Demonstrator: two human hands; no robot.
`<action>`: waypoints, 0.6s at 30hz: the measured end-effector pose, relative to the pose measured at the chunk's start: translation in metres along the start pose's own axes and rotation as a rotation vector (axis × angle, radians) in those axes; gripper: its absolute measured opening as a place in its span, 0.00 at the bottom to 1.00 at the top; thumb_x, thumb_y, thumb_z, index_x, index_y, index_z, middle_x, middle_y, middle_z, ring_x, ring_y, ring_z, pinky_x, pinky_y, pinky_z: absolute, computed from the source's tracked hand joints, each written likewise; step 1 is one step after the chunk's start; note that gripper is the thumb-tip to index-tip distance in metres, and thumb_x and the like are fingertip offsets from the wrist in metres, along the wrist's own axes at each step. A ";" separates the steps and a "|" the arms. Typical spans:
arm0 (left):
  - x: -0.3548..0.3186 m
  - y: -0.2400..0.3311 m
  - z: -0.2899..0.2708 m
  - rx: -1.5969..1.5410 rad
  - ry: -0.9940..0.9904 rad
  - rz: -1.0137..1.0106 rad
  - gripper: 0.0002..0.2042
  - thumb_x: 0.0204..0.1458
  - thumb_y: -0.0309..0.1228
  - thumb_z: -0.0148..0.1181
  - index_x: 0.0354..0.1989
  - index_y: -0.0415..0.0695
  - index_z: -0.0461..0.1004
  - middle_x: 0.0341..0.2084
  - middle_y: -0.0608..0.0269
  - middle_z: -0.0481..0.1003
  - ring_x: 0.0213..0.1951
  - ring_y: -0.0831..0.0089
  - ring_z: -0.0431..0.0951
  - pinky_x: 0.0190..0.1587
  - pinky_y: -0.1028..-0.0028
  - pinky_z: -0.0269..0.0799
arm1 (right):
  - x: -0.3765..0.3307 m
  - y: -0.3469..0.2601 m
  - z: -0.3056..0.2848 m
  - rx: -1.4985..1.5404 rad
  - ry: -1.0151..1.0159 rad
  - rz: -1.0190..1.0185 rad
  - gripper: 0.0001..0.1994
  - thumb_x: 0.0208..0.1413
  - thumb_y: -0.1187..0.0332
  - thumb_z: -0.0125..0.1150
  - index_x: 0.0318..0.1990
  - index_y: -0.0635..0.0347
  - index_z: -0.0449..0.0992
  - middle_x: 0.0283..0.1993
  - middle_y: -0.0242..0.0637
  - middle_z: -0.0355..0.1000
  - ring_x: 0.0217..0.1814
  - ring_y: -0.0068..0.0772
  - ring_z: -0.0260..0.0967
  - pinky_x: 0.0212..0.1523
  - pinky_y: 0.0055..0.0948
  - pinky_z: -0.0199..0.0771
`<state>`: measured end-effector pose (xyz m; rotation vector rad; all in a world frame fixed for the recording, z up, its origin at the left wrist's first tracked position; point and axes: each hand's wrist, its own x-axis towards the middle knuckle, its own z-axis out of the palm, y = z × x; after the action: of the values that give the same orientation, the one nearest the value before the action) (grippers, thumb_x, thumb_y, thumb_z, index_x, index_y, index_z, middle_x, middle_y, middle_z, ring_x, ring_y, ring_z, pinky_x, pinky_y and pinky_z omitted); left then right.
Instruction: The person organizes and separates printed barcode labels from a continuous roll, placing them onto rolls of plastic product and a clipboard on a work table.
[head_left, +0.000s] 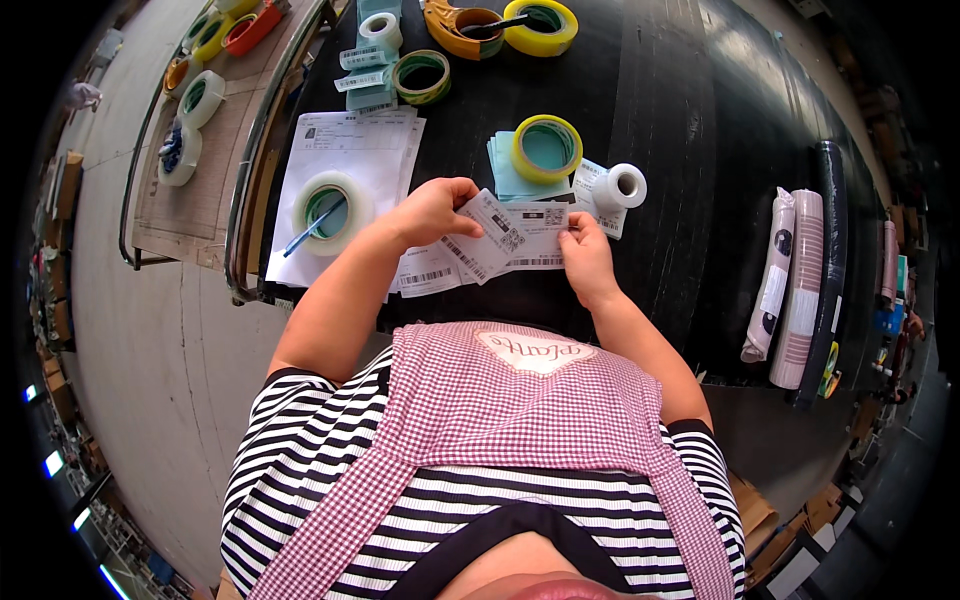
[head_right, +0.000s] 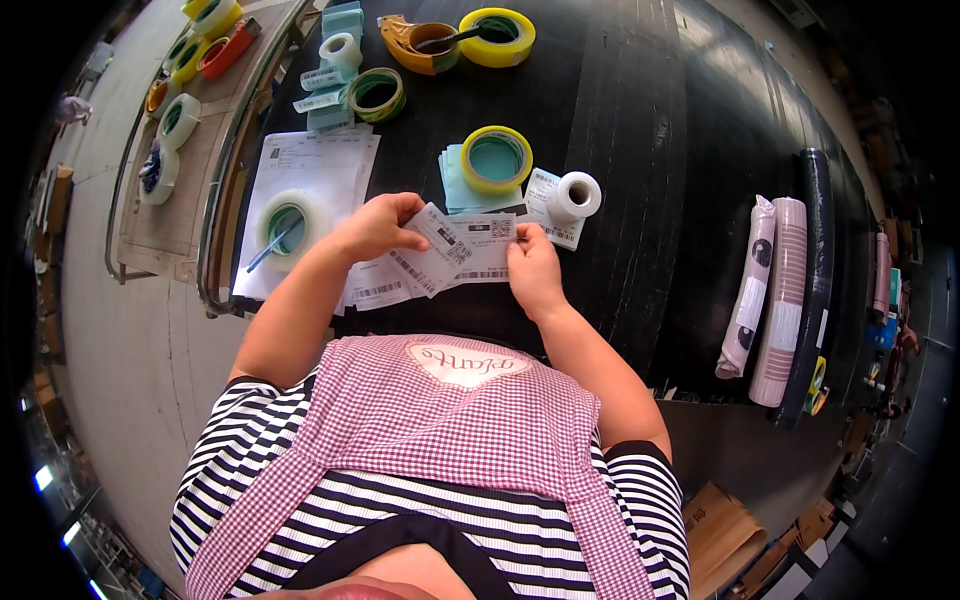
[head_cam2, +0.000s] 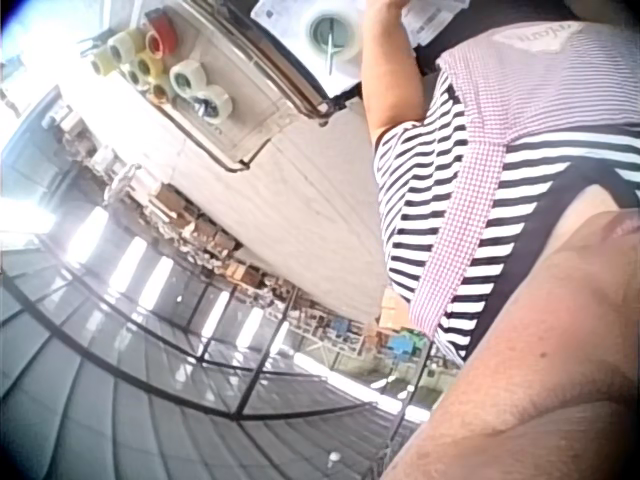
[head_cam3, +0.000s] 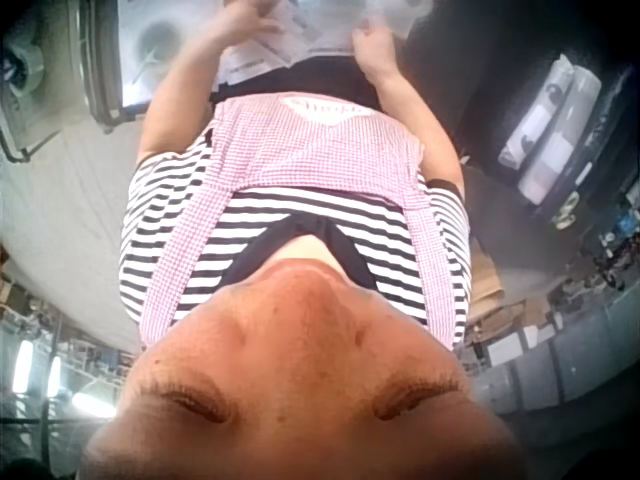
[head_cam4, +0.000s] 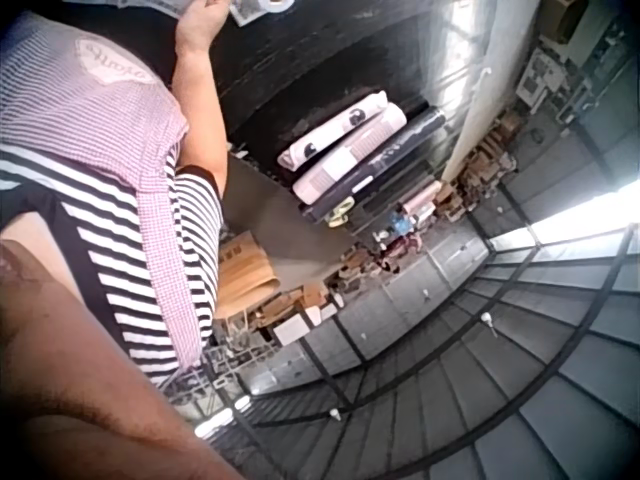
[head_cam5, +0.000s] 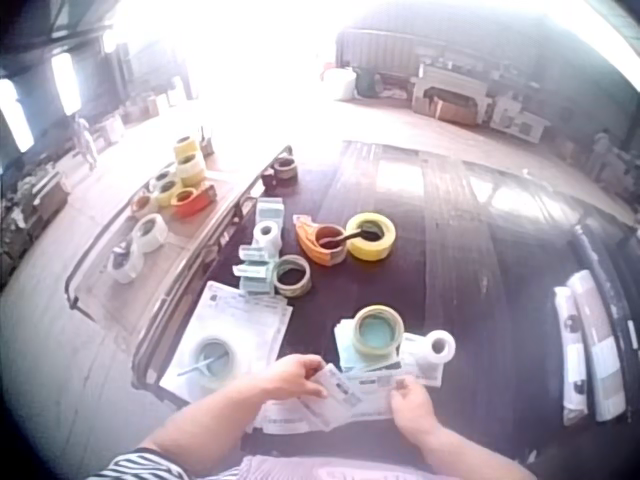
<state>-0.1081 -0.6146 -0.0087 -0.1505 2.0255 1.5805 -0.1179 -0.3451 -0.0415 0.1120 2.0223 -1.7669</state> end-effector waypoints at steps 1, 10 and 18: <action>0.000 0.002 0.002 0.024 0.016 -0.011 0.16 0.44 0.19 0.70 0.43 0.38 0.75 0.36 0.61 0.81 0.40 0.74 0.79 0.47 0.74 0.74 | 0.000 -0.002 0.003 -0.013 -0.018 0.011 0.08 0.63 0.76 0.49 0.48 0.66 0.69 0.35 0.36 0.75 0.35 0.21 0.69 0.39 0.24 0.70; 0.002 0.014 0.011 -0.007 0.118 -0.046 0.19 0.44 0.21 0.70 0.47 0.37 0.75 0.36 0.58 0.81 0.38 0.71 0.81 0.44 0.72 0.77 | 0.006 -0.012 0.014 -0.155 -0.086 0.005 0.08 0.64 0.76 0.48 0.48 0.66 0.69 0.38 0.35 0.75 0.38 0.20 0.71 0.43 0.23 0.71; -0.021 0.016 -0.025 -0.133 0.098 -0.026 0.16 0.47 0.20 0.68 0.45 0.38 0.75 0.36 0.61 0.80 0.37 0.74 0.80 0.42 0.74 0.77 | 0.020 -0.079 0.002 -0.918 0.146 -0.744 0.18 0.49 0.73 0.66 0.49 0.58 0.75 0.49 0.38 0.75 0.49 0.42 0.72 0.51 0.37 0.71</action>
<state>-0.1059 -0.6384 0.0196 -0.3090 1.9822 1.7222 -0.1629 -0.3656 0.0237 -0.9107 3.0082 -0.9523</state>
